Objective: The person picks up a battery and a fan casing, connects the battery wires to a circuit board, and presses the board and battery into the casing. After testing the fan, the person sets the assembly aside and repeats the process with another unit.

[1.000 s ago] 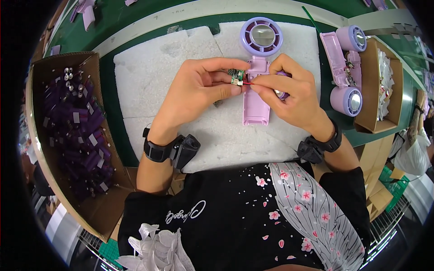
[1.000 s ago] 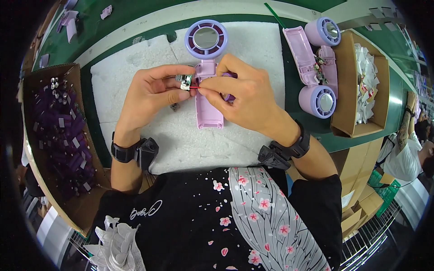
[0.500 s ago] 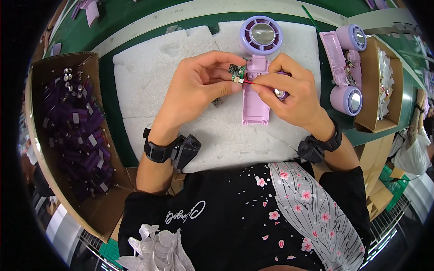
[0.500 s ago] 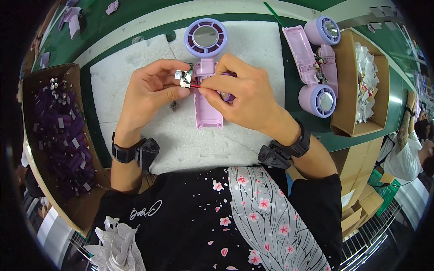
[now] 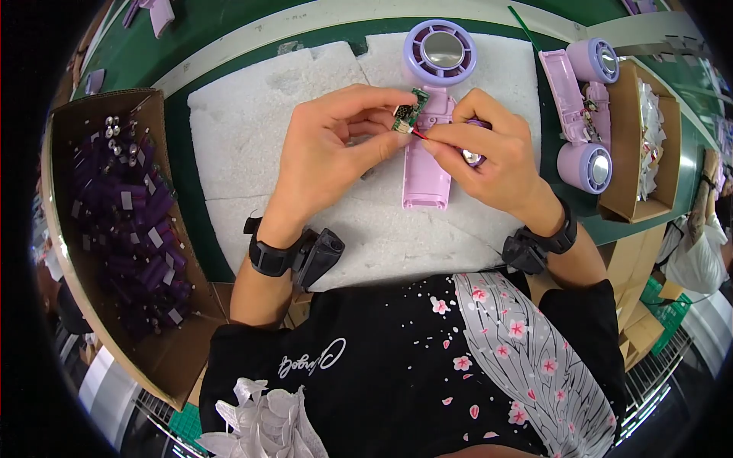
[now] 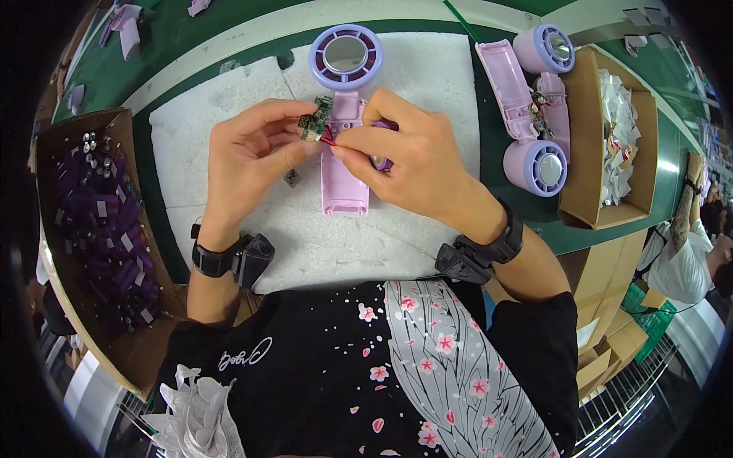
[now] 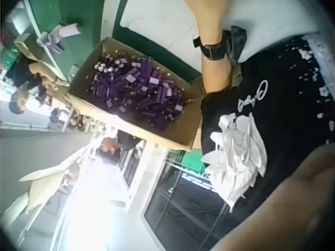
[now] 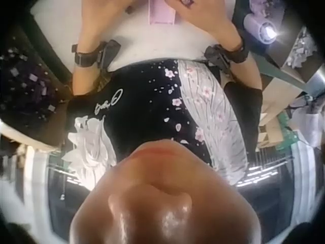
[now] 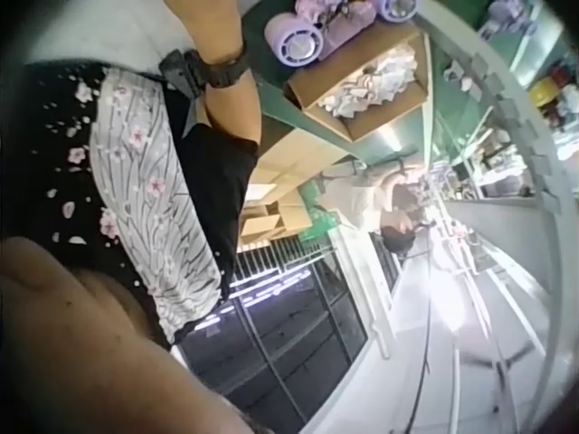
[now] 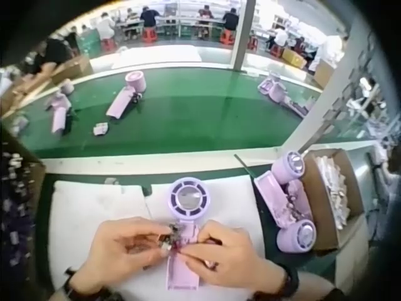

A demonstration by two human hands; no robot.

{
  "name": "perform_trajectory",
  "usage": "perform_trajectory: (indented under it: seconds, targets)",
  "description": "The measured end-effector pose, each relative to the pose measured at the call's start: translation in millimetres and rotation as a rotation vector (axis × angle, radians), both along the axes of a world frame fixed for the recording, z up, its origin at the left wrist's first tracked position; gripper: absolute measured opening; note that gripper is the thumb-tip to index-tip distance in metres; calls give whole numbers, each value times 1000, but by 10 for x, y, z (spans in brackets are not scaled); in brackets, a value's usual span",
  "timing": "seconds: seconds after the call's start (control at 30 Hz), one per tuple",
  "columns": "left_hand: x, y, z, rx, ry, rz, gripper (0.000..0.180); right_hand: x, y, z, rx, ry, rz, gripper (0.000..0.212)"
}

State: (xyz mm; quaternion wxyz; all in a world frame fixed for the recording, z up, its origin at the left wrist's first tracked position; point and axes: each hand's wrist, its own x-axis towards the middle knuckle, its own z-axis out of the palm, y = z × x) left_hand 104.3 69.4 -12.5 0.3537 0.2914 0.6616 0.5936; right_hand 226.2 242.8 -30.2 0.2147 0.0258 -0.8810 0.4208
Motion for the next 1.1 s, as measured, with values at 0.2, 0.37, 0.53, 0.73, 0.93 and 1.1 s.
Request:
perform_trajectory:
  seconds: [0.2, 0.37, 0.53, 0.73, 0.93, 1.1]
  targets:
    - [5, 8, -8, 27, 137, -80, 44, -3, 49, 50, 69, 1, 37, 18]
    - [62, 24, -23, 1, 213, -81, 44, -43, -70, 37, -57, 54, -164, 32]
    - [91, 31, -26, -22, 107, -3, 39, -57, -24, 39, 100, 86, -106, 38]
    - [56, 32, -41, 4, 236, -23, 31, -46, -17, 36, 91, 94, -121, 38]
    - [68, 43, -38, -5, 418, 1, 24, -66, -6, 30, 85, 120, -125, 38]
    - [72, 32, -28, -23, 458, 5, 24, -56, -8, -6, 87, 106, -114, 39]
